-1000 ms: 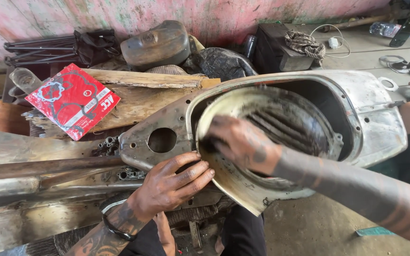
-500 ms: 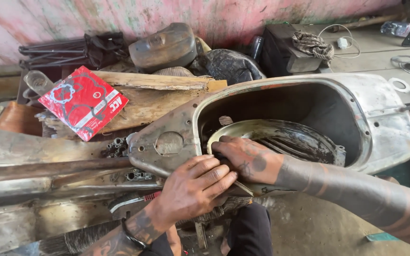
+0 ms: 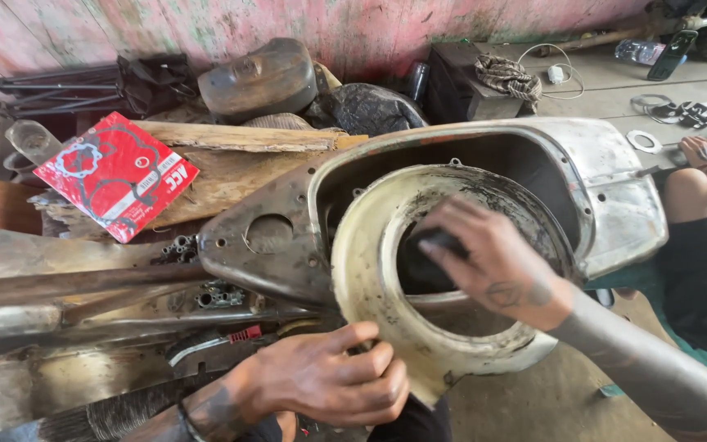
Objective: The person scrubs the inside of a circular metal part with a dark abrasive block, then wipes their hands with a cloth. They then pick up a carburetor from the motorcycle frame and wipe it with the cloth.
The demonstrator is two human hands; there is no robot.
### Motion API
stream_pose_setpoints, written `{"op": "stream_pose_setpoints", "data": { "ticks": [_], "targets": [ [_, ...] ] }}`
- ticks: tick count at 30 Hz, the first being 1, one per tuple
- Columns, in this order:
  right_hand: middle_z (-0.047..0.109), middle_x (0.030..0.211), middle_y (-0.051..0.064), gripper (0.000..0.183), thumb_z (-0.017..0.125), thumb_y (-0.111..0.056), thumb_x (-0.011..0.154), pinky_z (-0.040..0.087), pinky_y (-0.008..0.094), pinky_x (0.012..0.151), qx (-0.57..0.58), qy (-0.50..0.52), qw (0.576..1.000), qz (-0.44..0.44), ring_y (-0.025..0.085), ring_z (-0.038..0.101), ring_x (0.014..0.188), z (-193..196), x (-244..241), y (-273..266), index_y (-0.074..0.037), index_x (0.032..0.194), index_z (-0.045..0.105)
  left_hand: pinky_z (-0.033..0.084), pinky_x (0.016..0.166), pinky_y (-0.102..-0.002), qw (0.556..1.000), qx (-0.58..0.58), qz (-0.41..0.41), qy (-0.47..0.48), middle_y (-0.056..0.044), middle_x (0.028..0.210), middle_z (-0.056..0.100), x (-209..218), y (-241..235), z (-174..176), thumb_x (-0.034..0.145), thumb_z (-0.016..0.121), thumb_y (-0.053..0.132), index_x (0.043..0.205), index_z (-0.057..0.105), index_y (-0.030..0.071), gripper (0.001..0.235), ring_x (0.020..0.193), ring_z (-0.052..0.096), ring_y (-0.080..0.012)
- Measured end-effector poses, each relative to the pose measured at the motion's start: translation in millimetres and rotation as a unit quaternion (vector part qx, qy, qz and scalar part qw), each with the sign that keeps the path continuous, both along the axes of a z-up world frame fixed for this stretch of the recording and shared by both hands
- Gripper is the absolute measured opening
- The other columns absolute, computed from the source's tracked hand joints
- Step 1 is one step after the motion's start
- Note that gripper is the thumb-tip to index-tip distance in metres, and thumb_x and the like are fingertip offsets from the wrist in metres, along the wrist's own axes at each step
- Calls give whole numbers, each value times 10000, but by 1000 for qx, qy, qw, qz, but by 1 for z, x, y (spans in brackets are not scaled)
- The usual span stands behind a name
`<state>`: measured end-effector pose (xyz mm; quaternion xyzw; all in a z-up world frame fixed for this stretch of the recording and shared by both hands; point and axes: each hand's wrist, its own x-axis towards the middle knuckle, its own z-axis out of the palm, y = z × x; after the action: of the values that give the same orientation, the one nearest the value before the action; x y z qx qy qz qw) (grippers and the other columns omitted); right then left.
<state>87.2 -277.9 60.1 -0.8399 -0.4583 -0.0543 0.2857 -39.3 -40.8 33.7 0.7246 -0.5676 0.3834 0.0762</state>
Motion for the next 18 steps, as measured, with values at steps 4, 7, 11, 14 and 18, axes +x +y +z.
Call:
{"op": "stream_pose_setpoints", "data": {
  "ticks": [4, 7, 11, 14, 18],
  "targets": [
    [670, 1008, 89, 146, 696, -115, 954, 521, 366, 841, 43, -2, 998, -47, 251, 667, 936, 14, -4, -17, -23, 1062, 658, 543, 883, -317, 999, 4, -34, 1, -11, 1077, 590, -8, 3, -16, 1097, 533, 179, 990, 649, 135, 164, 995, 536, -151],
    [658, 1055, 129, 148, 676, -82, 967, 529, 409, 902, 39, -52, 997, -52, 299, 661, 996, 17, -9, -24, 6, 1086, 667, 547, 891, -320, 999, 28, -10, -15, 5, 1068, 597, -9, 9, -21, 1097, 589, 232, 1023, 660, 147, 134, 989, 572, -143],
    [676, 1056, 153, 151, 690, -55, 975, 556, 389, 841, 42, -71, 992, -95, 287, 672, 936, 18, -2, -37, 43, 1091, 688, 558, 869, -328, 998, 48, 7, -49, -8, 1064, 590, -2, 15, -23, 1053, 588, 158, 1024, 627, 145, 50, 984, 551, -159],
    [675, 1032, 130, 123, 696, -42, 978, 518, 389, 837, 52, -78, 989, -113, 286, 658, 940, 20, 6, -39, 31, 1077, 693, 544, 884, -332, 996, 62, 28, -56, -15, 1068, 574, 3, 20, -15, 1035, 581, 116, 1038, 605, 144, 37, 980, 543, -168],
    [687, 1053, 131, 127, 688, -46, 984, 500, 405, 878, 48, -91, 988, -115, 303, 658, 983, 26, 16, -39, 33, 1083, 696, 544, 871, -329, 993, 77, 62, -67, -46, 1103, 568, 19, 31, -26, 938, 729, 69, 1101, 588, 131, 224, 998, 546, -181]
  ]
}}
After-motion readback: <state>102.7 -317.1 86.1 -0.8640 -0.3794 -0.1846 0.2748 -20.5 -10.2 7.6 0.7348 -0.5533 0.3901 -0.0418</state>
